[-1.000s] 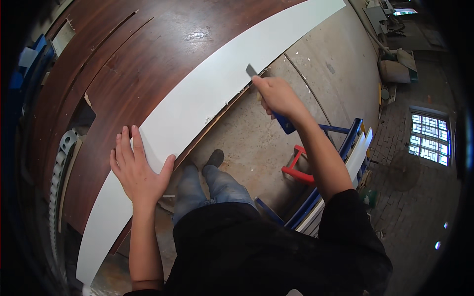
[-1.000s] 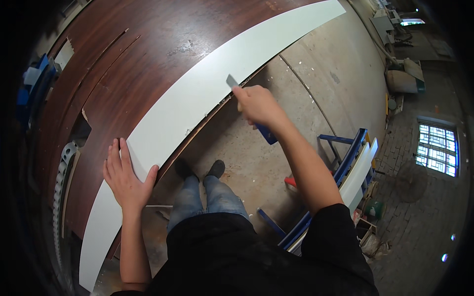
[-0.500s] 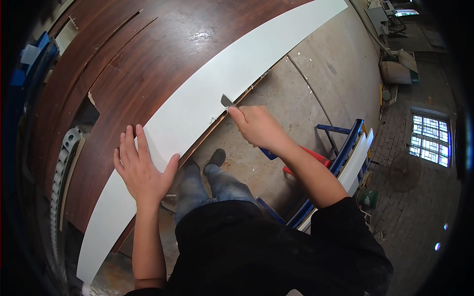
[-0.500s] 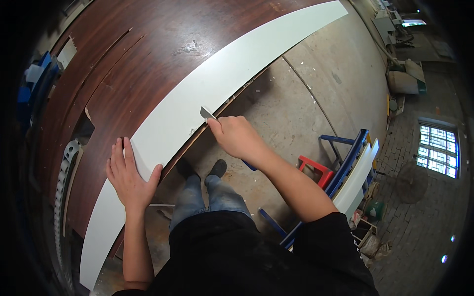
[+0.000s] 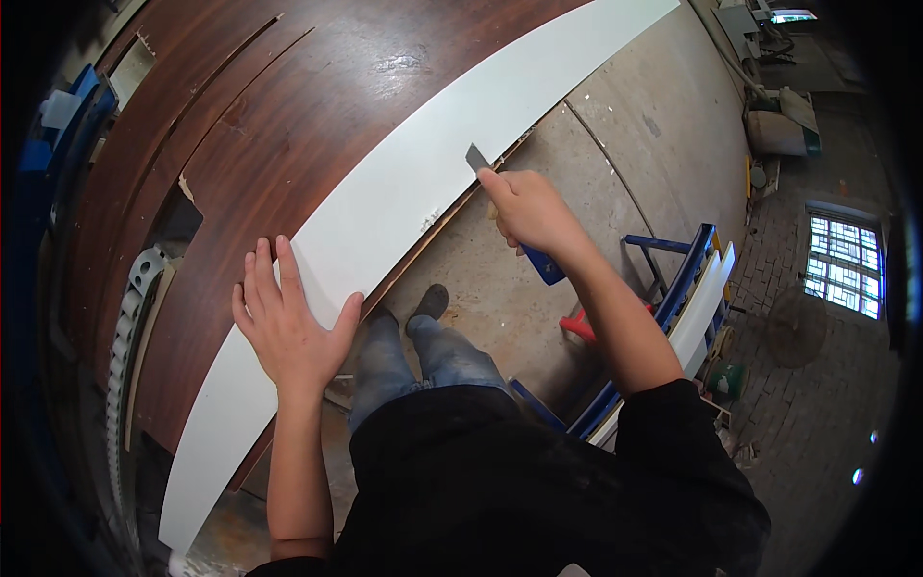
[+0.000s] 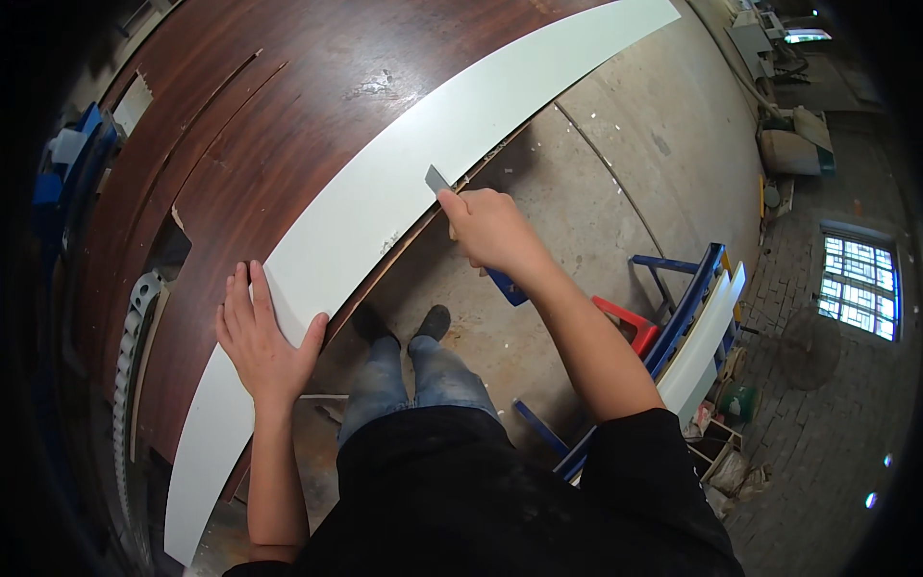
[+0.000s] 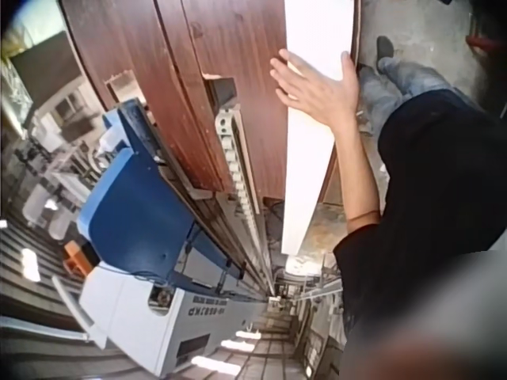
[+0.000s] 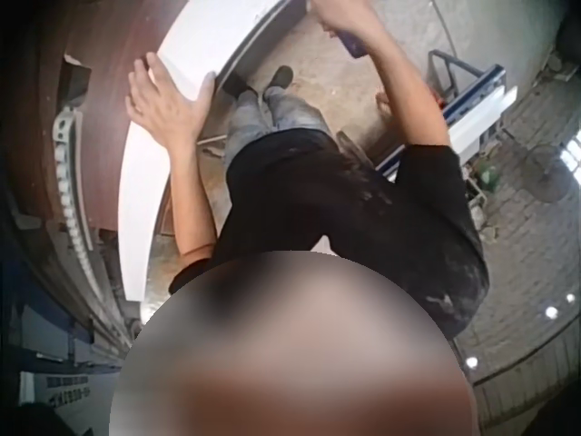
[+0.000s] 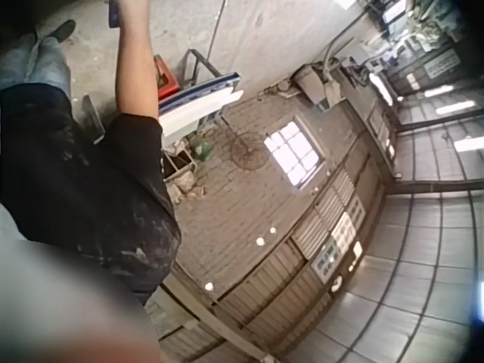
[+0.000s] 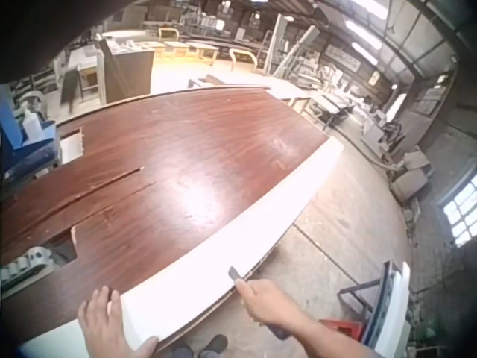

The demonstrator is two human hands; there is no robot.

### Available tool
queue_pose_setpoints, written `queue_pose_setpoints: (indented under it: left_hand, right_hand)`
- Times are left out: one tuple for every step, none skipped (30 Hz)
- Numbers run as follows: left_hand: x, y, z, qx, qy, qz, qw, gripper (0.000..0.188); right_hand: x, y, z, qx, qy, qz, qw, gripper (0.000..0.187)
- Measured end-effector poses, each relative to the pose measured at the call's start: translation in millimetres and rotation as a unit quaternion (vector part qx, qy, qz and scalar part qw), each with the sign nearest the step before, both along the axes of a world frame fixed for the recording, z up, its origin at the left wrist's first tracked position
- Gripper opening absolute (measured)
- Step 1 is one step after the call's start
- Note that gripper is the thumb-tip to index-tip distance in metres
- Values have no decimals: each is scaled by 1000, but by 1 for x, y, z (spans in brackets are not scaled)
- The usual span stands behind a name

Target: Trimming the excess material from the edge of a wooden board using a utility knife.

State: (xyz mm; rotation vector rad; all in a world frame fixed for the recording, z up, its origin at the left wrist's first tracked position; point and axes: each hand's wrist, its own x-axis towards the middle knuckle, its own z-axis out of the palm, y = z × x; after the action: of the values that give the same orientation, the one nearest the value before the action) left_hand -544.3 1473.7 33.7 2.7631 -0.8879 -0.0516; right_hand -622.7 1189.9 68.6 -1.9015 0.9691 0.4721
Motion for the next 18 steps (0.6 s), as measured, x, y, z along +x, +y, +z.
queue_pose_setpoints:
  left_hand:
    - [0,1,0,0,0,0,1000,100]
    - [0,0,4,0,-2,0,1000,100]
    - [-1,4,4,3,0,4,1000,100]
    - [-1,0,5,-4,2,-6,1000,100]
    - [-1,1,3,-4,6,-5,1000,100]
    - [-1,3,2,-3,9,-3,1000,100]
    - [0,4,2,-1,8,-2,1000,100]
    - [1,4,1,-3,9,-1,1000,100]
    - [0,3,1,-6,10,-1,1000,100]
    - [-1,4,3,-5,9,0,1000,100]
    - [-1,1,4,-4,14,0,1000,100]
    - [-1,0,5,-4,20,-2,1000,100]
    - [-2,0,6,-4,20,-7,1000,100]
    - [-2,2,4,-6,18,-5,1000,101]
    - [-1,3,3,-9,15,-3,1000,101]
    - [1,3,3,-8,14,-3,1000,101]
    - [1,3,3,-7,19,-2,1000,101]
    - [0,3,4,-4,24,-1,1000,101]
  right_hand:
    - [-2,3,0,-19,-8,15,1000,52]
    - [-9,18,-14,-93,-60,123,986,53]
    - [-7,45,-9,-81,-80,145,983,53]
    - [-21,52,-28,-206,-179,184,944,54]
    - [-17,51,-25,-204,-180,186,944,54]
    - [-11,46,-15,-118,-117,159,973,54]
    - [-5,40,-5,-30,-52,131,990,54]
    - [1,32,3,1,-6,22,1000,53]
    - [2,11,-1,15,-5,-19,1000,52]
    - [-2,4,-4,-5,-4,-25,1000,52]
    - [-4,13,-4,-33,-37,30,998,52]
    - [-9,32,-7,-62,-69,85,992,53]
    - [-21,51,-27,-179,-179,173,952,52]
    - [-20,65,-27,-201,-196,184,942,52]
    - [-17,62,-22,-200,-197,184,942,52]
    - [-14,55,-14,-94,-111,135,980,52]
    - [-10,48,-6,15,-22,83,996,53]
    - [-6,36,-2,24,-11,-4,1000,53]
